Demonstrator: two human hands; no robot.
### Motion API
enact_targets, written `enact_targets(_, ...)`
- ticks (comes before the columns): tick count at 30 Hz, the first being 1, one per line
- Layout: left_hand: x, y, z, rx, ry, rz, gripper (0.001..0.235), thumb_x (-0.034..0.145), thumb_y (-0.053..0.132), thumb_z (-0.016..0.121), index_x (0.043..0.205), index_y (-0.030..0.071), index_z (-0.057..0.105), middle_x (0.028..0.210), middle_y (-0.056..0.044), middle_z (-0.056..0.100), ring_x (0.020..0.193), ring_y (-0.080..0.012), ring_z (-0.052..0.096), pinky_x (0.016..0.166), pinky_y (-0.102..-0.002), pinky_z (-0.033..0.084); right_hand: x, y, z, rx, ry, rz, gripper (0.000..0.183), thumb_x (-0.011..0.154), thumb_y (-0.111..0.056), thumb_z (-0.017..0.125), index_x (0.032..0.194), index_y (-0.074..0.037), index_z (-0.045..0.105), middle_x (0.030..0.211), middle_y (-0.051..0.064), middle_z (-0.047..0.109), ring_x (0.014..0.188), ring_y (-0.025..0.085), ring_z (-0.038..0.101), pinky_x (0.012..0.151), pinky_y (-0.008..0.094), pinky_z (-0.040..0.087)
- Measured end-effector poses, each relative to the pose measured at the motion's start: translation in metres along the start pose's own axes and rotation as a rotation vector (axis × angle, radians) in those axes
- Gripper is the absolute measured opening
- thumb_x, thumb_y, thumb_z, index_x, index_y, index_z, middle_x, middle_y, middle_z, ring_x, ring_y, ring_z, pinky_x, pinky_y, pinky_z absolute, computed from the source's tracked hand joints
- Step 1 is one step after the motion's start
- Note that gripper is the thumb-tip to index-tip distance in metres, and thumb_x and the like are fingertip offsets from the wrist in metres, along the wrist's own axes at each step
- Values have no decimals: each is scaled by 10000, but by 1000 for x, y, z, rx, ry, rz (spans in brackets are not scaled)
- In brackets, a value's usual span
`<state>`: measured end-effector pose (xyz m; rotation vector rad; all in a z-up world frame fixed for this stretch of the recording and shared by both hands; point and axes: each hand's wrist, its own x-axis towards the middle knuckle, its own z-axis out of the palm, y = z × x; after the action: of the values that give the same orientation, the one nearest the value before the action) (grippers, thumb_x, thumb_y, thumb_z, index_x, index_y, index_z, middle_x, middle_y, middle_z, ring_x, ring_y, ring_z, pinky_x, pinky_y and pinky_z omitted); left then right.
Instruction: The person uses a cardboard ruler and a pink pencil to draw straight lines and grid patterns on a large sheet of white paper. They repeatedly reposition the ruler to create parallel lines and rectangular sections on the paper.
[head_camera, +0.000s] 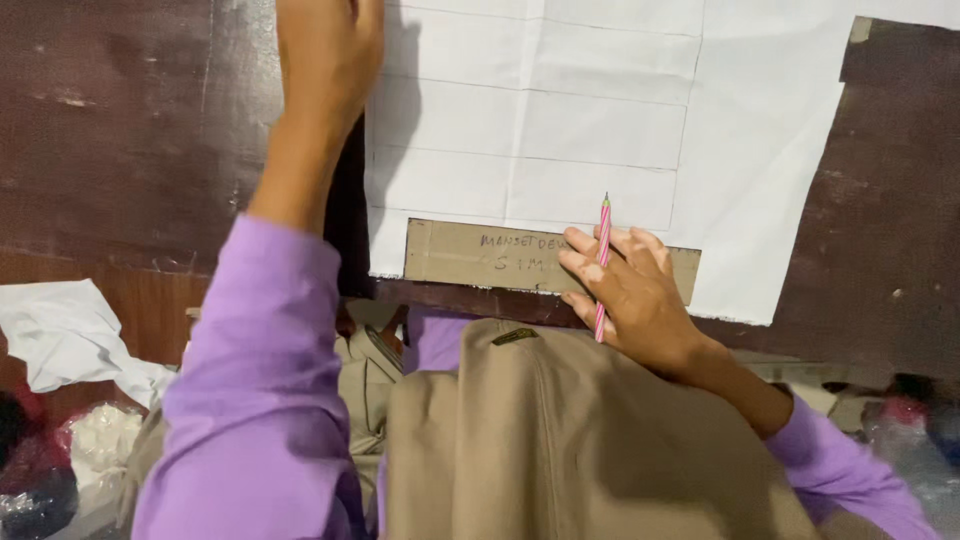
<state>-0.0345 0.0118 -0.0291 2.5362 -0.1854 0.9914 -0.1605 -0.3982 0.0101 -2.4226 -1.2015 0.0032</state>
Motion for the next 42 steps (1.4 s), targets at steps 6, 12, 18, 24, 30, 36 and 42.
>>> enact_targets(6,-107,148,-101,-72,24,-44,158,964,63,693,1100,14,756,978,-155,670,854,-364,623,773,-462,502,-15,11,-6,23,34,73,468,969,-377,686,1396,-191,632,1459,62,624,1341,321,544,1159,493,253)
enact_targets(12,-158,202,-126,23,-76,-112,255,975,207,689,1204,141,778,1172,-104,698,1000,-301,655,853,-418,547,-15,13,-6,-24,77,46,421,984,-379,679,1352,-175,662,1409,53,667,1291,308,586,1162,488,273)
enact_targets(18,-159,222,-118,164,-150,-189,334,1061,353,559,1314,208,723,1305,-69,683,1112,-275,636,974,-426,489,-7,11,-5,-15,71,-17,406,997,-352,673,1339,-132,670,1378,88,675,1257,333,595,1168,487,263)
enact_targets(24,-159,227,-118,255,-174,-313,361,1080,383,517,1363,231,681,1345,-34,663,1166,-250,620,1031,-439,436,1,11,-8,-10,17,-28,431,987,-331,696,1361,-121,653,1402,99,663,1275,326,578,1182,492,224)
enact_targets(30,-159,225,-118,289,-173,-345,357,1081,388,508,1358,240,678,1351,-26,657,1190,-245,611,1051,-447,411,1,15,-4,-26,4,-58,446,992,-341,688,1382,-130,643,1418,97,658,1263,317,571,1194,487,192)
enact_targets(36,-163,223,-115,255,-171,-356,360,1064,371,554,1351,199,685,1345,-62,656,1183,-280,627,1048,-470,432,4,14,-3,-21,1,-67,435,984,-338,702,1363,-130,652,1411,96,668,1240,316,577,1195,483,188)
enact_targets(42,-152,227,-125,201,-265,-387,365,1063,309,571,1366,122,652,1390,-126,624,1222,-311,618,1071,-488,445,-34,47,-2,-68,-34,39,399,929,-343,768,1249,-112,704,1340,124,718,1222,360,644,1158,524,263)
